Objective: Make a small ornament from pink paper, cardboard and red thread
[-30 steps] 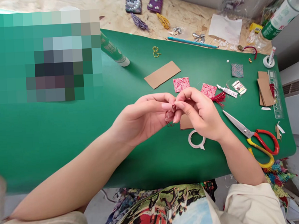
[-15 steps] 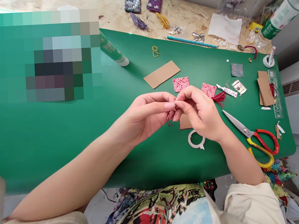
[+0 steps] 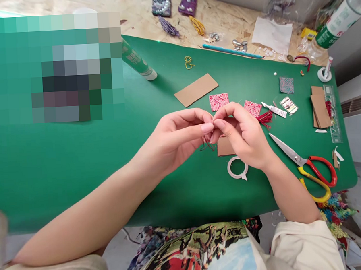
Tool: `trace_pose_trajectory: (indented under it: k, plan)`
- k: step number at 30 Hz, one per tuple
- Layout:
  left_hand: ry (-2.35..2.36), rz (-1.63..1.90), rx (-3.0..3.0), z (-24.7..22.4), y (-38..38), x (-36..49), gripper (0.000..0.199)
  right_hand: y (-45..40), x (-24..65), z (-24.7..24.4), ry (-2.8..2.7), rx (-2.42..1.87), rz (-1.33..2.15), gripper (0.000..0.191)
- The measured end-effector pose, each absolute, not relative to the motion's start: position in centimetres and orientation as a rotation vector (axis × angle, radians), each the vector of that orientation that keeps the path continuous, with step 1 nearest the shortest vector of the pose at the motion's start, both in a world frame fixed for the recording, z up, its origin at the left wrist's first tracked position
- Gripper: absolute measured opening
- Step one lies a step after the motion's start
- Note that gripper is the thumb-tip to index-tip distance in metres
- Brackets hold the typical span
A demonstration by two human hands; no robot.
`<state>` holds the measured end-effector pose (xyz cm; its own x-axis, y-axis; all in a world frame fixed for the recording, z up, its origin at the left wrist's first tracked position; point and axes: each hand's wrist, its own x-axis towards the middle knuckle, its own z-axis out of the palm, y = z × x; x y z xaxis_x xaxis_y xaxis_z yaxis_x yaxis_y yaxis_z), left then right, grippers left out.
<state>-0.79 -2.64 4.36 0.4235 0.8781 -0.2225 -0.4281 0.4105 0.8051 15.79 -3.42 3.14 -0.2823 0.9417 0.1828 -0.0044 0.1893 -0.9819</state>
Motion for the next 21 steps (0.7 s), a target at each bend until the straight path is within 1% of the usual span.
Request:
trace_pose_trajectory:
  k: [5, 13, 21]
  plan:
    - [0.759, 0.977, 0.808, 4.44, -2.92, -0.49, 0.033, -3.42, 15.98, 3.12, -1.461, -0.934, 1.324, 0.022]
    - [0.864, 1.022, 0.875, 4.91, -3.11, -0.34, 0.032, -3.42, 15.96, 3.19, -1.421, -0.882, 1.371, 0.019]
    - [0.884, 1.066, 0.973, 4.75, -3.14, -0.3, 0.034, -3.34, 15.85, 3.35, -1.466, -0.986, 1.342, 0.03]
